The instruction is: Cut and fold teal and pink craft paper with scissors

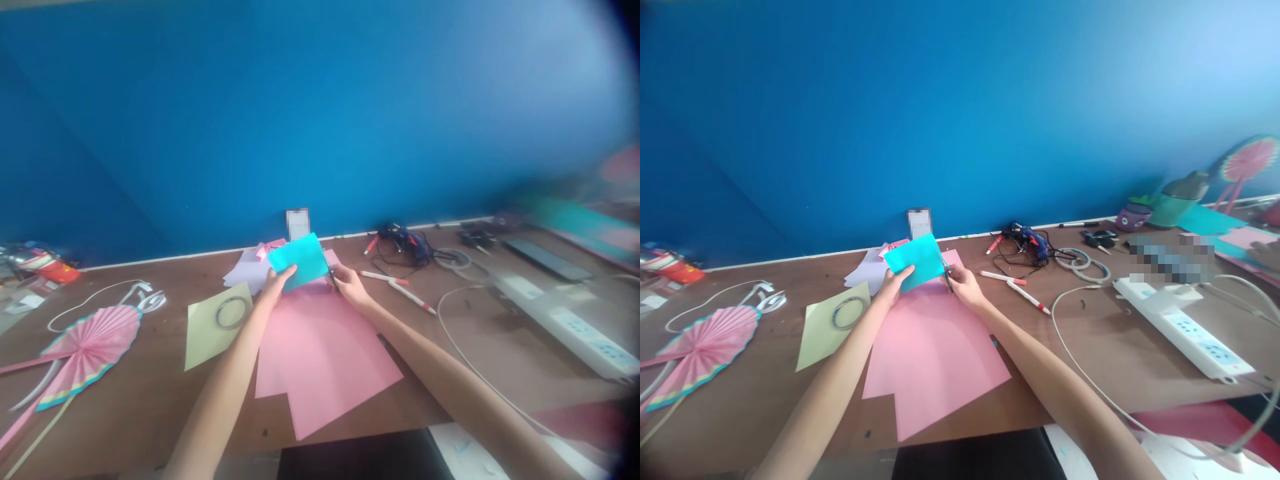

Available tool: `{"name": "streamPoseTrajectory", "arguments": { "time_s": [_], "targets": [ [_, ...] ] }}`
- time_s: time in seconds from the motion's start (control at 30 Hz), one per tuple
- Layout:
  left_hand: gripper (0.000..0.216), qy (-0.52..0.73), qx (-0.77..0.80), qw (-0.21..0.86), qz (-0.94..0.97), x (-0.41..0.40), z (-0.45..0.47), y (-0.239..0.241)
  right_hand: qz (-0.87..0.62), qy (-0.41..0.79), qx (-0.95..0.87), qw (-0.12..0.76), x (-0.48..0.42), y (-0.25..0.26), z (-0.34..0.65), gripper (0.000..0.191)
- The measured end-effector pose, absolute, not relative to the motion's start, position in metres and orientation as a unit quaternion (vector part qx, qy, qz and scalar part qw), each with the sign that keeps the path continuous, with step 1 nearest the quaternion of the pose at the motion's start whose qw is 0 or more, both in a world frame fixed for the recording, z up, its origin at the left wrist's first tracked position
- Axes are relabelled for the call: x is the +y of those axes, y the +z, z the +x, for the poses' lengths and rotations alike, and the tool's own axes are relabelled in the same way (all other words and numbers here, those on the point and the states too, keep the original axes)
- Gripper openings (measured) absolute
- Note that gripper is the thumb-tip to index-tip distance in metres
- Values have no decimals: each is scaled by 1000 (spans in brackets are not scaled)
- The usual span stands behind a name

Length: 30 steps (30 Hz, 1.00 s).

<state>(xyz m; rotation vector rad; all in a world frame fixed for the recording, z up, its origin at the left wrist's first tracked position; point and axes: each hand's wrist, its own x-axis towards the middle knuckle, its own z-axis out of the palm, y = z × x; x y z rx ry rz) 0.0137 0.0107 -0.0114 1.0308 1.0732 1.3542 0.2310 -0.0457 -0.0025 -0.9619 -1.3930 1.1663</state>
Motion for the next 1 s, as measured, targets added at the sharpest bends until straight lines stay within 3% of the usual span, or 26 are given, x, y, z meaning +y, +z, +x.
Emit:
{"name": "streamPoseTrajectory", "arguments": {
  "time_s": [1.0],
  "targets": [
    [59,579,456,535,413,15,9,-14,-389,512,-579,501,-48,-1,232,35]
  ]
}}
